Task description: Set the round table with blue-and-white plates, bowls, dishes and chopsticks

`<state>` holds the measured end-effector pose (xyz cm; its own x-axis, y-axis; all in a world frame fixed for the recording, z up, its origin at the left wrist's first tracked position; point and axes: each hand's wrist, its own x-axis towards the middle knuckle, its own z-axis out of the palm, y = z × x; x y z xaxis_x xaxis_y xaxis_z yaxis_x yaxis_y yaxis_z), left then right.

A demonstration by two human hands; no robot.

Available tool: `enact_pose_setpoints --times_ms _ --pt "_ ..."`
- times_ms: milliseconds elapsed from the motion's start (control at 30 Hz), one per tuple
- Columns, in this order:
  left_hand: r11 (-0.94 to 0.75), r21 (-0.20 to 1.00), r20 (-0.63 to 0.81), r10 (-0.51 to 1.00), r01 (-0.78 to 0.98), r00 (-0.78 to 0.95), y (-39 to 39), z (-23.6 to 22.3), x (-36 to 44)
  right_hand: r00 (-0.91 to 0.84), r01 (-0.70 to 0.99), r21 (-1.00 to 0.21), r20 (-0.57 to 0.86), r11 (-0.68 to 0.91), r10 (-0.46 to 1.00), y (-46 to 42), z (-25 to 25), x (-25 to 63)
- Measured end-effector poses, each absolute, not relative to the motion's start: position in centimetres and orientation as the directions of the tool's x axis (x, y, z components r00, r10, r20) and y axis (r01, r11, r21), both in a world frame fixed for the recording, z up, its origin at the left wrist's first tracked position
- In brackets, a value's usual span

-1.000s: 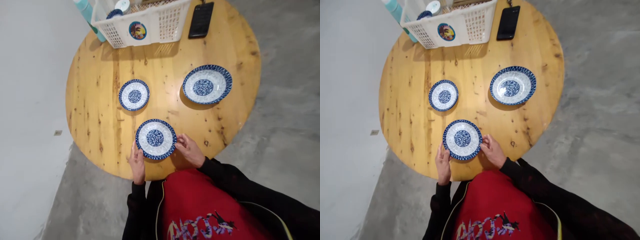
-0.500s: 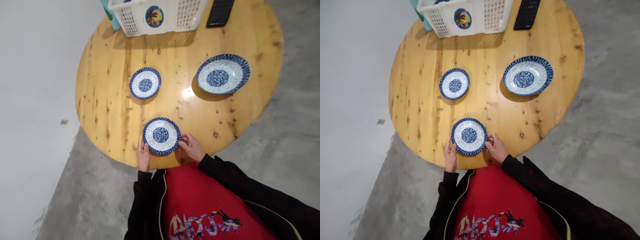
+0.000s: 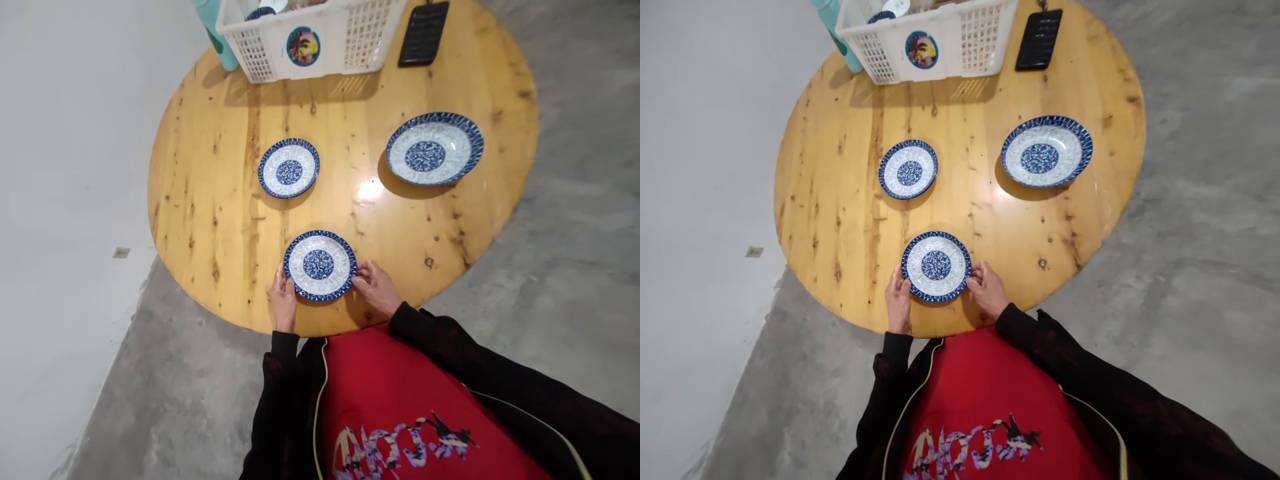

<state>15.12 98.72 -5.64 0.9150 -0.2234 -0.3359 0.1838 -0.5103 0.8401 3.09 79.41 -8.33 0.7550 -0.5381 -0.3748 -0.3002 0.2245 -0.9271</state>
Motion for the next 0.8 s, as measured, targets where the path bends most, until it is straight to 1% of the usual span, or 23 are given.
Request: enact_pose_setpoints --times_ms 167,300,467,667,800 --pt "-0.473 0.865 -0.319 -0.262 0.166 0.911 99.0 -5.7 15.6 0.736 -0.319 -0.925 -0.379 0.207 -0.560 79.2 -8.1 3.1" --pt "-0.469 0.868 -0.336 -0.307 0.166 0.890 98.9 -5.8 15.7 0.712 -0.356 -0.917 -0.392 0.181 -0.583 78.9 -8.1 2.6" --pt "-0.436 0.890 -0.316 -0.372 0.136 0.873 98.3 -6.2 16.5 0.678 -0.363 -0.919 -0.373 0.152 -0.633 78.6 -8.5 2.8" --pt "-0.459 0.885 -0.301 -0.427 0.083 0.853 97.6 -6.4 17.6 0.647 -0.377 -0.920 -0.347 0.111 -0.680 78.2 -8.9 3.7" --pt "-0.470 0.881 -0.286 -0.432 0.058 0.855 97.5 -6.6 17.9 0.639 -0.370 -0.920 -0.350 0.125 -0.685 78.2 -9.1 4.3"
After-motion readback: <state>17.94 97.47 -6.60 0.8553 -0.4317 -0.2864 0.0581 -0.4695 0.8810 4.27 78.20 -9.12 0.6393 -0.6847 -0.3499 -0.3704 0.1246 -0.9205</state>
